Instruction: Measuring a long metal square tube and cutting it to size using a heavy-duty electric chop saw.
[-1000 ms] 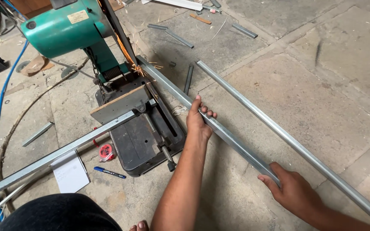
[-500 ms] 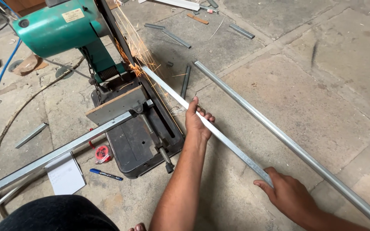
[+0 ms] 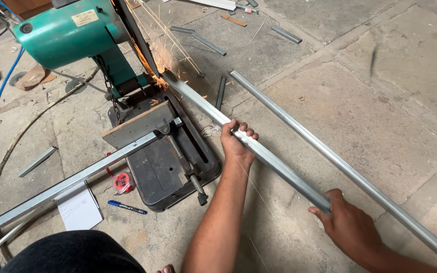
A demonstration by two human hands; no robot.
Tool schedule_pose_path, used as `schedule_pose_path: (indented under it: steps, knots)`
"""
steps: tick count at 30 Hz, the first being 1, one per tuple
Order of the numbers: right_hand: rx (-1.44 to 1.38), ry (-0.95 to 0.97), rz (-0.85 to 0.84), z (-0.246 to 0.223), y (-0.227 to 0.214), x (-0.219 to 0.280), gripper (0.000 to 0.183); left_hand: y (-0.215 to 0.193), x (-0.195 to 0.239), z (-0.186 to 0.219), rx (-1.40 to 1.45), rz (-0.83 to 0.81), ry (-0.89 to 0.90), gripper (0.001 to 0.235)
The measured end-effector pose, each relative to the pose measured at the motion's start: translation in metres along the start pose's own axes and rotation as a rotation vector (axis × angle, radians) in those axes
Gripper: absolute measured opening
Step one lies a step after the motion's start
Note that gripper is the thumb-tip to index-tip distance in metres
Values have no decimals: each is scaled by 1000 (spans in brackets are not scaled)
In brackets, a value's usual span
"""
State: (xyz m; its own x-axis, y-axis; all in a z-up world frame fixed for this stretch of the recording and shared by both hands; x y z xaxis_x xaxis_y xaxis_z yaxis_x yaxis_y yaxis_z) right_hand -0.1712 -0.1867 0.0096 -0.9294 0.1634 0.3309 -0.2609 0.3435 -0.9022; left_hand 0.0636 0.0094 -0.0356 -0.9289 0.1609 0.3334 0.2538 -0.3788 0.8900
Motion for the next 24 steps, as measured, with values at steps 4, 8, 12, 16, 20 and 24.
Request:
schedule_pose_path:
  steps: [4, 8, 12, 16, 20, 24]
  knots:
    - [-17, 42, 20, 5, -1, -3, 51, 1, -4, 0, 31, -46, 10, 15]
    - [0, 60, 17, 4, -3, -1, 53, -12, -16, -3, 29, -86, 22, 17]
    - [14, 87, 4, 4, -4, 0, 52, -13, -15, -6, 66, -116, -7, 17]
    - [9, 77, 0, 2, -4, -2, 52, -3, -10, -1, 67, -135, 4, 14]
    - [-12, 59, 3, 0, -2, -2, 51, -1, -11, 2, 48, -131, 36, 13]
    - [-44, 62, -26, -2, 0, 0, 48, -1, -5, 3, -27, -20, 76, 10]
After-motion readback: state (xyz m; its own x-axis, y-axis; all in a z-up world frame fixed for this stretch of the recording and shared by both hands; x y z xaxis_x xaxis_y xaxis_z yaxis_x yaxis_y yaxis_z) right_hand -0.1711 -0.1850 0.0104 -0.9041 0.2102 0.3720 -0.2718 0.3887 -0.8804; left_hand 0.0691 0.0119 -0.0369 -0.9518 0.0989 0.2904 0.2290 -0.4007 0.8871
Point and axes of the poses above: each hand's wrist, its own x-axis away from the middle knuckle, its own y-axis out of the palm, z = x × y, the point moved 6 cm from there along -x, towards the middle knuckle, and after that the axes turned 1 degree about -y, right-handed, at the moved point
